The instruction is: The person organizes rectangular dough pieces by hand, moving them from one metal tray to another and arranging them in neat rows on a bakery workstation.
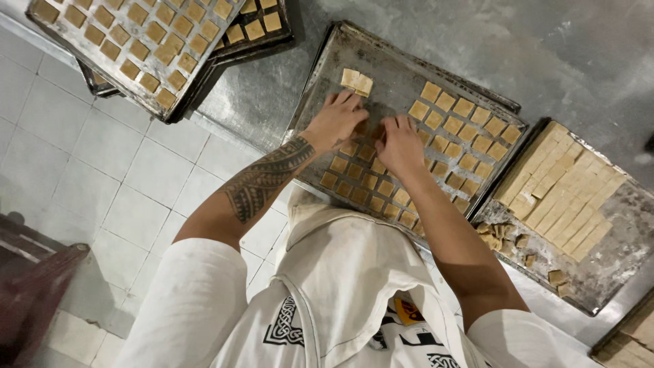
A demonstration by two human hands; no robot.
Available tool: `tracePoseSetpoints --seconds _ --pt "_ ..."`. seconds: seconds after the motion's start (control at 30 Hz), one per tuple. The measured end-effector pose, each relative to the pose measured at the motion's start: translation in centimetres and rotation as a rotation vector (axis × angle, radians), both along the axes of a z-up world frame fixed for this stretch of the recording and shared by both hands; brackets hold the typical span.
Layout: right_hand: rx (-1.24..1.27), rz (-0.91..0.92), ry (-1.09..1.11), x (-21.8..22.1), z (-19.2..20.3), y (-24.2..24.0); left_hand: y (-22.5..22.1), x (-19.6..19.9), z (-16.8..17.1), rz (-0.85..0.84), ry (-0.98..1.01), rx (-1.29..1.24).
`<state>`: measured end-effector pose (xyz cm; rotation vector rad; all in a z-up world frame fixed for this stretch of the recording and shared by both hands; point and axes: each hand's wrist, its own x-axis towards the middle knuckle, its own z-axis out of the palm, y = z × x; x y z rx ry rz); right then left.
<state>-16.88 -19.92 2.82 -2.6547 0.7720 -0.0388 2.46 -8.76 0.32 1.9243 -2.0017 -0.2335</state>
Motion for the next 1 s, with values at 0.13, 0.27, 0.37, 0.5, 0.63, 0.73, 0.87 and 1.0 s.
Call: tracePoseSetpoints --seconds 0.13,0.27,0.37,0.5,0.63,0.73,0.87,1.0 --pt "0.018 -0.013 0.018 -0.5 0.5 0.5 0.1 -0.2 0.4 -0.001 0.071 0.019" --pt "0.025 -0.013 0.012 -2.0 1.0 1.6 1.5 -0.1 1.0 0.057 0.084 -0.049" --pt "-0.043 0.051 0.021 -2.4 0.7 2.6 2.4 -0.7 1.3 0.045 0.025 0.052" --pt "-0.037 0.036 0.141 -1.8 -0.1 3.8 4.0 -1.4 1.3 0.031 0.090 0.081" --pt "-0.024 0.047 0.097 -2.1 -0.2 3.9 4.4 -1.5 1.5 0.002 0.004 0.129" --pt "-0.007 0.026 -0.054 -2.2 0.1 3.1 4.4 -1.4 2.0 0.015 0.036 0.134" --pt "0.080 -0.078 0.044 -0.9 0.7 0.9 3.1 -0.3 2.6 0.069 0.044 0.208" --pt "0.078 -0.043 0.013 0.3 1.6 -0.1 0.4 2.4 2.0 0.223 0.139 0.172"
